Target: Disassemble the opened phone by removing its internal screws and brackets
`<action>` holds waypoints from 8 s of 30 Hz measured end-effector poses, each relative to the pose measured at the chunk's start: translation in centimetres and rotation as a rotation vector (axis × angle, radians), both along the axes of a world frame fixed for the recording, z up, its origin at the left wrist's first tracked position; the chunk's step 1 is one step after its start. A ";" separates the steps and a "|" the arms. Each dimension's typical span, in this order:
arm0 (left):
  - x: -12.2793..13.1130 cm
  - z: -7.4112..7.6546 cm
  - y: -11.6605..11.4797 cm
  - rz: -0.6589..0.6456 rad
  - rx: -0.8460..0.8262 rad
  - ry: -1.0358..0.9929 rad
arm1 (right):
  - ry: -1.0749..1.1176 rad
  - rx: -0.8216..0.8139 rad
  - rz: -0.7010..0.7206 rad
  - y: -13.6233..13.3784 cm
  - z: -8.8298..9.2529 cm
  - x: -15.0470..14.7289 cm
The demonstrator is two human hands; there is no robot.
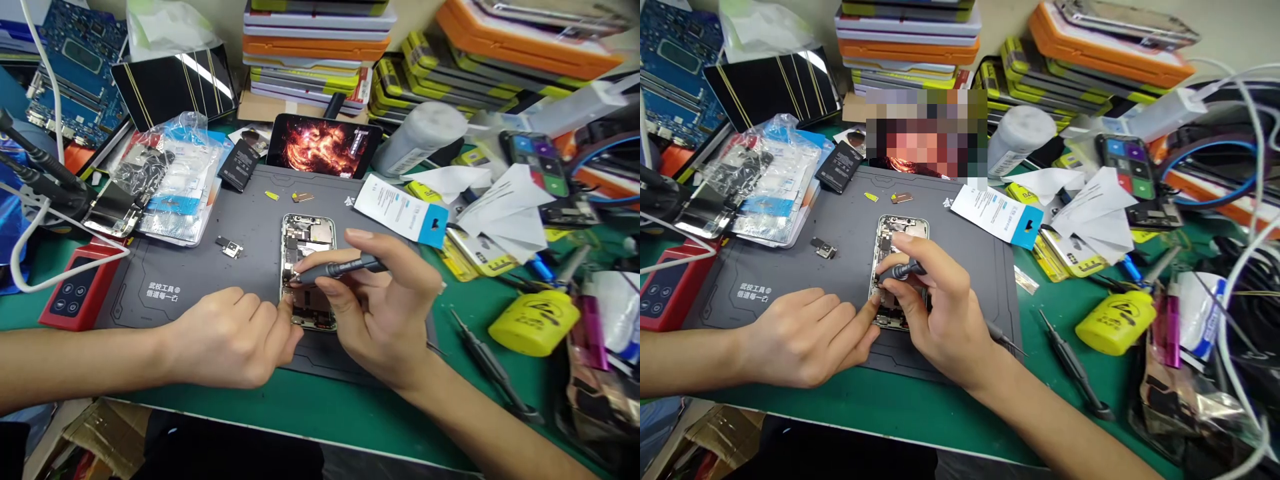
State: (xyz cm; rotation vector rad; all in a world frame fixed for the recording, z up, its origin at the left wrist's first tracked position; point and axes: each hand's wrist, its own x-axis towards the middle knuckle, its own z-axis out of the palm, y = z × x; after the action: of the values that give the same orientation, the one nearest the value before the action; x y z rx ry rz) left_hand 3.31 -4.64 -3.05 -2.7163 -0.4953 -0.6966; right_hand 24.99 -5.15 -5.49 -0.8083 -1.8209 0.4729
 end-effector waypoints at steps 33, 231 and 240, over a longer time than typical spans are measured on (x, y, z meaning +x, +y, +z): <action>0.0 0.1 0.3 0.115 -0.060 -0.010 | -0.071 0.041 -0.080 -0.2 0.2 0.0; 3.2 1.6 -0.5 0.299 0.092 0.252 | 0.449 -0.137 -0.110 0.0 1.3 0.2; 4.1 1.9 -1.2 0.298 0.185 0.290 | 0.446 -0.115 -0.106 0.0 1.4 0.3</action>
State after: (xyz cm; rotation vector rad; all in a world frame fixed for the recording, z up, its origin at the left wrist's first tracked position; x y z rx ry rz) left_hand 7.46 -5.83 -1.12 -2.4419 -0.7041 -0.2512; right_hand 25.28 -5.14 -4.05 -0.7991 -1.3428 0.6375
